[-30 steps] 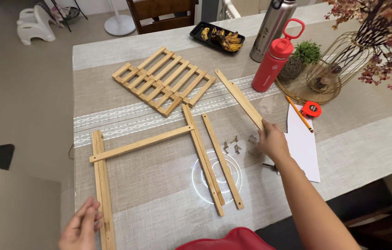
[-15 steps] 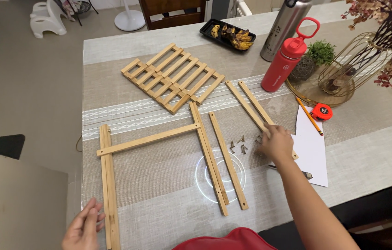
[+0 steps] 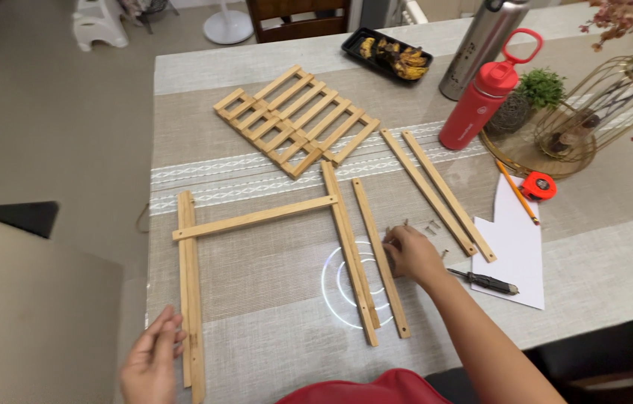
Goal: The person assembles a wooden frame by arranging slats into a rectangular shape and securing them with screws. They use a screwdriver to fasten the joints and adjust the pieces to align properly.
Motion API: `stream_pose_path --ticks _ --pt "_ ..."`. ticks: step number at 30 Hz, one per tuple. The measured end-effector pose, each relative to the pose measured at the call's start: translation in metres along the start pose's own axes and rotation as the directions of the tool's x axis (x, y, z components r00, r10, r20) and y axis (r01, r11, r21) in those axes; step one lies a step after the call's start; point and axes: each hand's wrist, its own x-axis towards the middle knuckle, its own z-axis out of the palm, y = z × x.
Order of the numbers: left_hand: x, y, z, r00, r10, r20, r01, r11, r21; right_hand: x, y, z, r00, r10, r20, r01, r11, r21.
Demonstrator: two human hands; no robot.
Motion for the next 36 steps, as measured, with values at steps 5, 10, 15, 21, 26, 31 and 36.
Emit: stream_pose_path --ticks 5,10,15,21,26,31,36 --pt "-0.014 0.014 0.003 0.996 -0.083 -0.030 0.082 0.995 -0.055 0.003 0.007 0.007 0.997 -0.059 -0.047 0.058 0.998 -0.019" --pt "-0.024 0.028 0.000 0.998 -0.059 -0.016 0.058 0.996 -0.075 0.004 0.014 0.016 0.990 -0.119 -0.074 0.117 0.993 -0.025" --pt "-0.026 0.039 0.005 0.999 -0.047 -0.007 0.046 0.995 -0.087 0.007 0.022 0.023 0.988 -0.140 -0.065 0.135 0.988 -0.077" --pt "-0.027 0.056 0.009 0.999 -0.048 -0.016 0.048 0.999 -0.022 0.012 0.027 0.027 0.993 -0.110 -0.035 0.106 0.989 -0.105" --pt "-0.027 0.052 0.010 0.999 -0.042 -0.006 0.042 0.998 -0.036 0.014 0.028 0.027 0.994 -0.103 -0.021 0.100 0.989 -0.109" --pt "-0.027 0.042 0.008 1.000 -0.030 0.007 0.030 0.999 -0.040 0.013 0.030 0.029 0.994 -0.101 -0.029 0.098 0.990 -0.096" --pt "-0.027 0.039 0.007 0.999 -0.028 0.023 0.029 0.999 -0.035 0.014 0.032 0.030 0.992 -0.118 -0.044 0.114 0.990 -0.081"
